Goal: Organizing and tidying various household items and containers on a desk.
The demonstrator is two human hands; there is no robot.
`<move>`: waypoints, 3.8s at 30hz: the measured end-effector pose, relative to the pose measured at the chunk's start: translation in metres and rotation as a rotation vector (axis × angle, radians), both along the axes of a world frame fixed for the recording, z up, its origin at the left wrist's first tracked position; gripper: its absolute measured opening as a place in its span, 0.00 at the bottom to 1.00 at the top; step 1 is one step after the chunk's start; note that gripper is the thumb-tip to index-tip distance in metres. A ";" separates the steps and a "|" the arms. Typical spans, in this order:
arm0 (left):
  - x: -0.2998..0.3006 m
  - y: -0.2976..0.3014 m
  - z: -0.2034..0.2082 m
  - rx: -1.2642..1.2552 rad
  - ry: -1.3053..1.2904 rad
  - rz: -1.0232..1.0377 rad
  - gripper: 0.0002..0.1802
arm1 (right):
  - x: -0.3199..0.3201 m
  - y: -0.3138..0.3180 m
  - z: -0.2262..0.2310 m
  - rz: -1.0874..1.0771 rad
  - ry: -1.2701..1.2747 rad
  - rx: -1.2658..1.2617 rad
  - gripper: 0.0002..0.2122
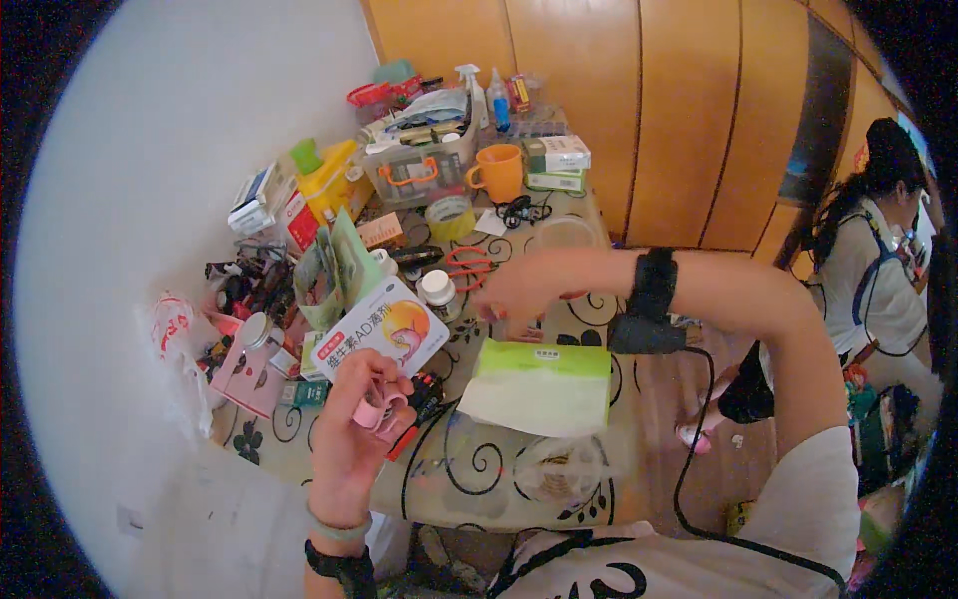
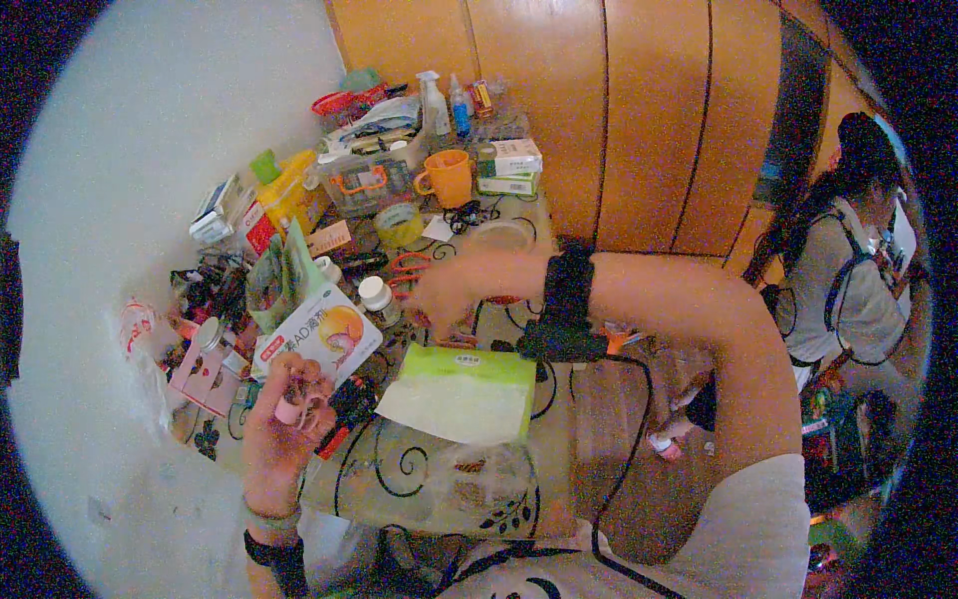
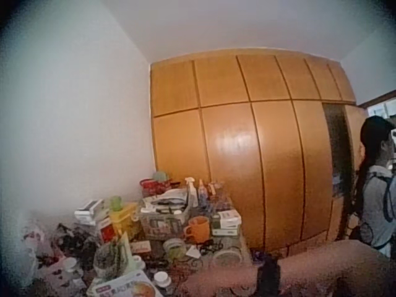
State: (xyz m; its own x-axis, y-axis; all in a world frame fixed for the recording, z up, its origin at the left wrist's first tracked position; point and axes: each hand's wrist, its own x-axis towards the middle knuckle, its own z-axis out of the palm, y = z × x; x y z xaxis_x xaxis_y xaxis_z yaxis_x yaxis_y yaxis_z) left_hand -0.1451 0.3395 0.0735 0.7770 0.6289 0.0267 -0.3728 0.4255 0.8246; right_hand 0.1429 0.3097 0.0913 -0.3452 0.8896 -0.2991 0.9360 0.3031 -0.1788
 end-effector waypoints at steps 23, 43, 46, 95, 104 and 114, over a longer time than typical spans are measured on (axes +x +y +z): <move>0.002 0.000 0.004 -0.098 -0.231 0.008 0.20 | -0.113 0.011 0.089 0.394 0.353 0.246 0.10; -0.044 0.015 0.010 -0.329 -0.417 0.362 0.12 | -0.159 0.049 0.083 0.747 0.445 0.458 0.22; -0.061 0.019 0.006 -0.293 -0.451 0.320 0.13 | -0.139 0.062 0.081 0.717 0.443 0.583 0.24; -0.176 -0.053 -0.084 -0.026 0.158 0.645 0.34 | -0.234 0.159 0.009 0.313 0.492 -0.235 0.26; -0.169 -0.042 -0.097 0.079 0.269 0.756 0.32 | -0.232 0.171 -0.025 0.365 0.333 -0.084 0.24; -0.155 -0.033 -0.098 0.060 0.220 0.749 0.36 | -0.232 0.165 -0.019 0.417 0.052 -0.007 0.28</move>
State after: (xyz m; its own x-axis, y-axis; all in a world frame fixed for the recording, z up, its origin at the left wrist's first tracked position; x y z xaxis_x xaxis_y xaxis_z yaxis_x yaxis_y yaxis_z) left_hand -0.2999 0.3065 -0.0249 0.1375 0.9901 -0.0280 -0.3687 0.0774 0.9263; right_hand -0.0889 0.4744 0.0721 -0.6900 0.6684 -0.2775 0.7231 0.6527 -0.2260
